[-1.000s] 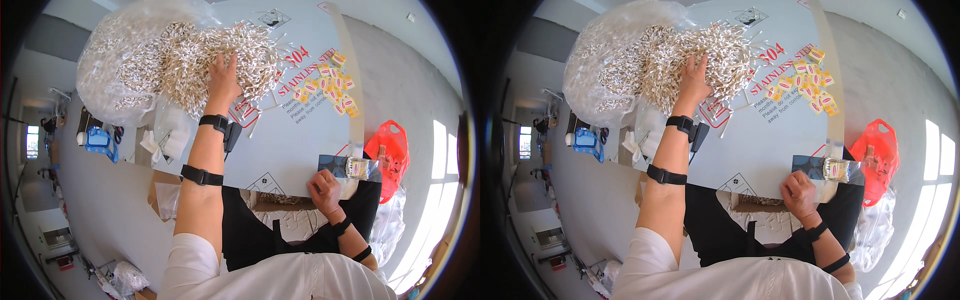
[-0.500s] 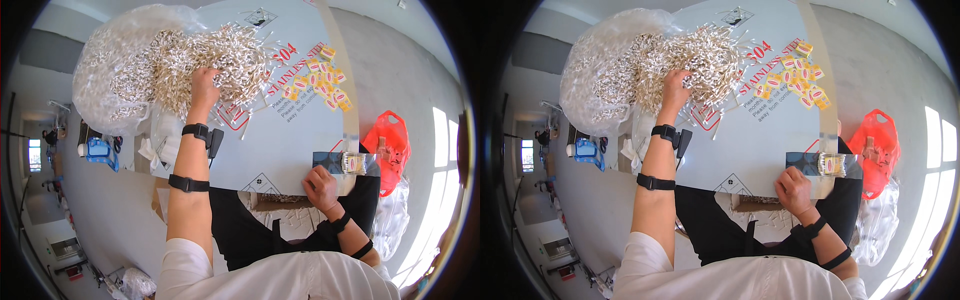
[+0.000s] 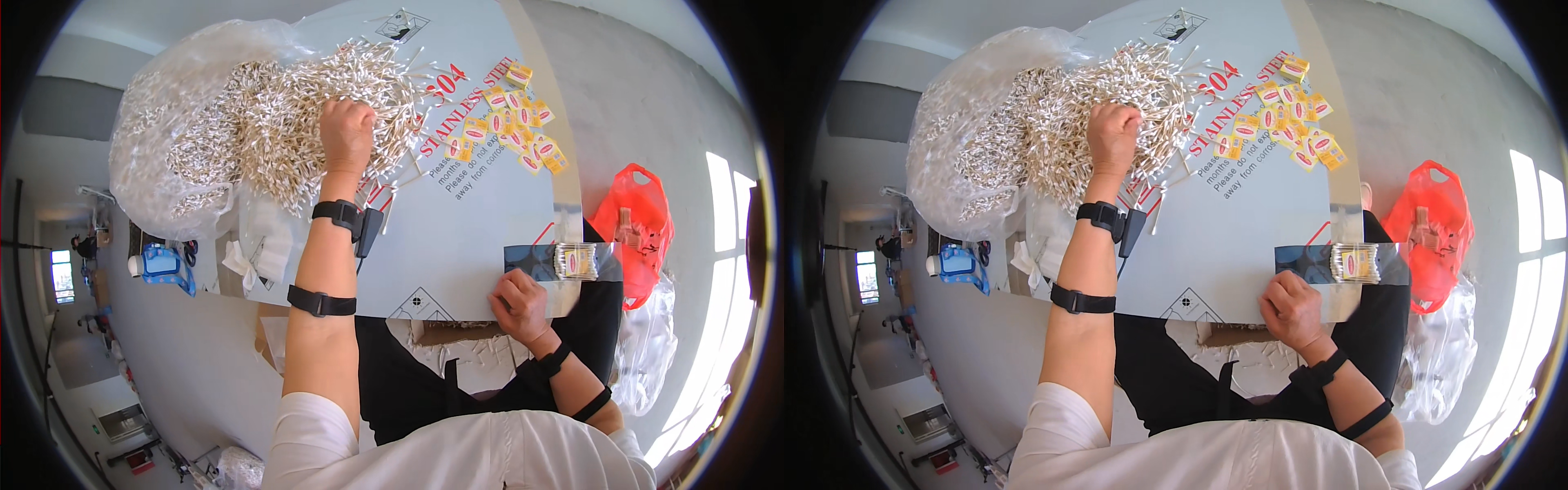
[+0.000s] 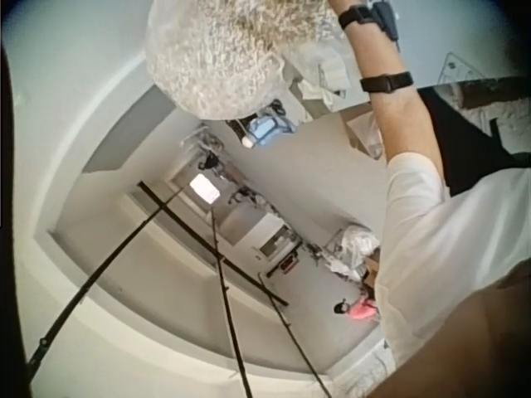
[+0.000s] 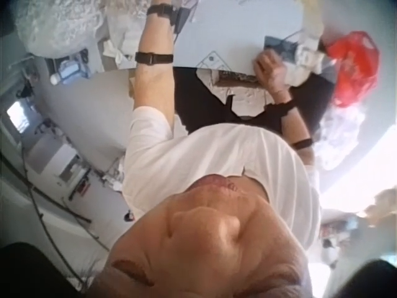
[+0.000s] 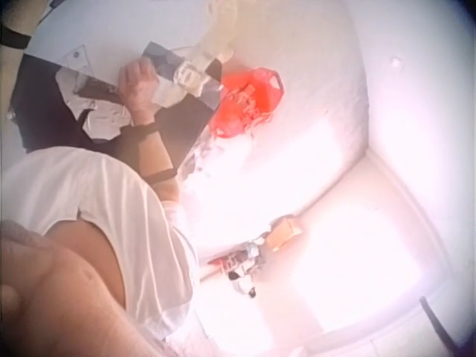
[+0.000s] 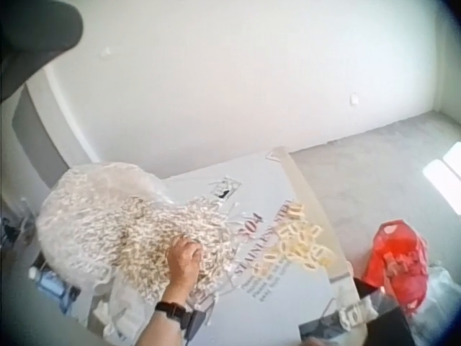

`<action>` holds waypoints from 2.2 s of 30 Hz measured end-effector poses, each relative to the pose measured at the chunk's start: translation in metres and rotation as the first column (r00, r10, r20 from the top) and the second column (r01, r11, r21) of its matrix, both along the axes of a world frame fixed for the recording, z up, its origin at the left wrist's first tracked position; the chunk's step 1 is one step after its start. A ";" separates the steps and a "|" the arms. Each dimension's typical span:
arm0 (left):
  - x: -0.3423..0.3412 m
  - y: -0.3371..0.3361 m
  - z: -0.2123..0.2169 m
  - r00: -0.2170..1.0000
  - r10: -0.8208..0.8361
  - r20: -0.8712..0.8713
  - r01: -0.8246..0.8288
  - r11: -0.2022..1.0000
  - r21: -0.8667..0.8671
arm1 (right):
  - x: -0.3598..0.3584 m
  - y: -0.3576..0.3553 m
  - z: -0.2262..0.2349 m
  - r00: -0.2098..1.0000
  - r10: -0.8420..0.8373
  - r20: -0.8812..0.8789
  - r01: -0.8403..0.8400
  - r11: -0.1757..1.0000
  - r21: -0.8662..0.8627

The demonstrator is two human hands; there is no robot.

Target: The recorder is sorting cotton swabs and placing them into individual plastic packets.

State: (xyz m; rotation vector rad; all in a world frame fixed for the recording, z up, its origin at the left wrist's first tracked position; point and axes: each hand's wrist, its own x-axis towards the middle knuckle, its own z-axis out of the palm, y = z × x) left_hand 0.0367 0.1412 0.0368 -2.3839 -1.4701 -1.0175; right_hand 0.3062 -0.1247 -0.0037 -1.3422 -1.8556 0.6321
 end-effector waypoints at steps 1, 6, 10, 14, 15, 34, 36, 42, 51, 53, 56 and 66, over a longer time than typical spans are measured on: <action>0.000 -0.002 0.003 0.997 0.018 0.078 -0.025 0.995 0.094 | 0.000 0.001 -0.001 1.000 0.007 0.002 -0.007 1.000 0.017; 0.006 -0.039 0.035 0.708 0.173 0.685 -0.015 0.973 -0.230 | 0.005 -0.004 -0.004 0.999 -0.025 0.026 0.025 1.000 0.018; 0.020 -0.133 0.053 0.638 0.199 0.744 0.295 0.829 -0.475 | 0.003 -0.008 -0.006 1.000 -0.030 0.010 0.030 0.999 0.029; 0.055 -0.220 0.030 0.649 0.270 0.711 0.303 0.766 -0.567 | 0.001 -0.009 -0.007 1.000 -0.016 -0.012 0.016 1.000 0.024; 0.067 -0.234 0.025 0.658 0.227 0.718 0.277 0.814 -0.511 | -0.001 -0.009 -0.004 0.984 -0.068 -0.163 0.049 0.992 -0.119; 0.119 -0.300 0.039 0.567 0.156 0.809 0.489 0.726 -0.483 | -0.029 -0.020 0.024 0.726 0.038 -0.687 -0.216 0.960 -0.175; 0.121 -0.300 0.040 0.477 0.172 0.862 0.564 0.693 -0.450 | -0.027 -0.021 0.022 0.708 0.043 -0.705 -0.214 0.964 -0.156; 0.123 -0.298 0.038 0.470 0.211 0.857 0.557 0.682 -0.474 | -0.026 -0.022 0.023 0.749 0.035 -0.662 -0.169 0.976 -0.140; 0.119 -0.296 0.035 0.355 0.282 0.891 0.604 0.658 -0.450 | -0.027 -0.022 0.024 0.761 0.048 -0.647 -0.169 0.978 -0.126; 0.120 -0.296 0.036 0.359 0.283 0.889 0.604 0.656 -0.453 | -0.026 -0.022 0.022 0.763 0.054 -0.645 -0.192 0.971 -0.145; 0.120 -0.298 0.036 0.364 0.283 0.887 0.593 0.664 -0.455 | -0.025 -0.022 0.024 0.781 0.049 -0.622 -0.180 0.972 -0.149; 0.117 -0.301 0.023 0.251 0.384 0.888 0.518 0.722 -0.459 | -0.019 -0.022 0.029 0.837 0.042 -0.546 -0.167 0.969 -0.181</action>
